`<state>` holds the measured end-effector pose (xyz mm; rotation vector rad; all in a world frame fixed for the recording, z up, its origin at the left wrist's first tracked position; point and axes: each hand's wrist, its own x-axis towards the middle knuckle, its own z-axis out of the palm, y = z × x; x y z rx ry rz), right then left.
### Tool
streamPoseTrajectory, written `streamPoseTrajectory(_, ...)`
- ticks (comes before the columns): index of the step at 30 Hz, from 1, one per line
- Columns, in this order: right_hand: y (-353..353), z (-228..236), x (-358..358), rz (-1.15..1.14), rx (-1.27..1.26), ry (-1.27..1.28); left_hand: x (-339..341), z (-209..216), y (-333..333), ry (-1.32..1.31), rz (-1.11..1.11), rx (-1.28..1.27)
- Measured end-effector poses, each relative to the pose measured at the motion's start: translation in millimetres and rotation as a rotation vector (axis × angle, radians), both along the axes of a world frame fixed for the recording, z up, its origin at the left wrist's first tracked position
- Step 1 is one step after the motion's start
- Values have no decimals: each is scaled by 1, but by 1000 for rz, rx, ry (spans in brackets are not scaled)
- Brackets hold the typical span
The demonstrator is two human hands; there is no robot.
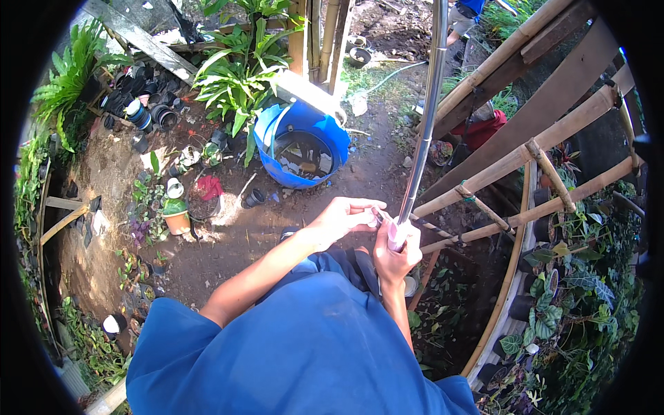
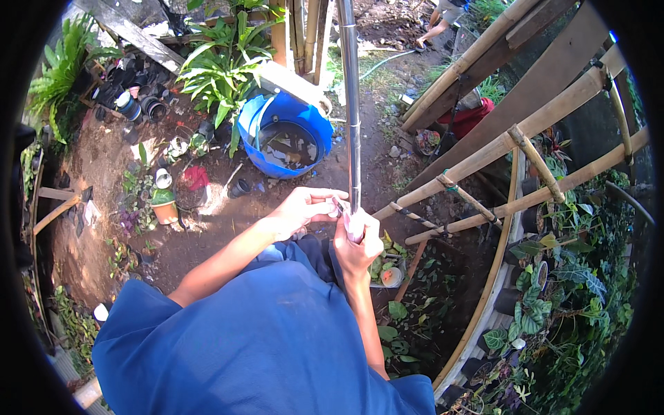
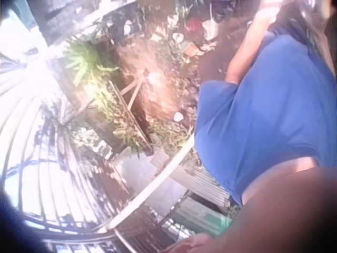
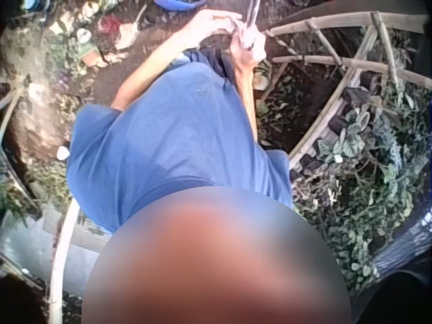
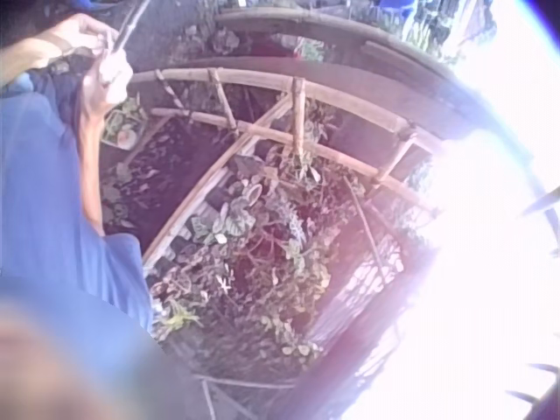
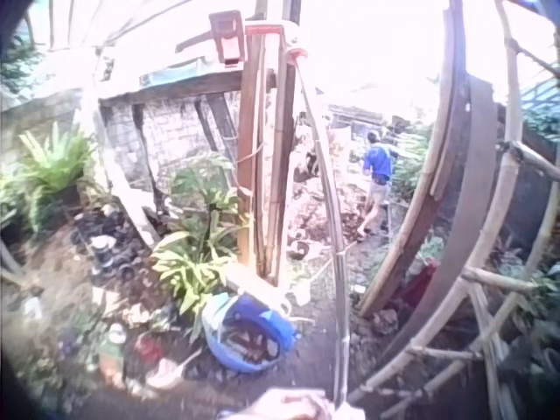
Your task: The person assembles a small pink tripod by unfolding its legs and attaching a phone mount. They then extend a long silver pole and attach it to the tripod base, adjusting the mount at the top. The person handles small plastic parts and the pole throughout the process.
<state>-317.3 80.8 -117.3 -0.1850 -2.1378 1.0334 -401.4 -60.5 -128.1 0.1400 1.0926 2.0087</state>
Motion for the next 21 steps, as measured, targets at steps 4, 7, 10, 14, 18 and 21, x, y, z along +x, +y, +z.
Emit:
streamPoseTrajectory(4, 1, 1, -5, 16, -100, 22, 1, 5, -1, -5, 5, -66)
streamPoseTrajectory(7, 2, 3, -6, 29, -198, -28, 5, 12, -4, -31, 6, -131)
streamPoseTrajectory(10, 3, 5, -6, 52, -350, -73, 9, 19, -4, -52, 8, -202)
streamPoseTrajectory(14, 9, 5, -5, 30, -549, -89, 12, 20, 3, -41, 32, -159)
streamPoseTrajectory(18, 22, -1, 6, -45, -604, -127, 16, 18, 7, 20, 11, -144)
streamPoseTrajectory(21, 36, -5, 27, -213, -686, -140, 14, 11, 16, 33, -51, -196)
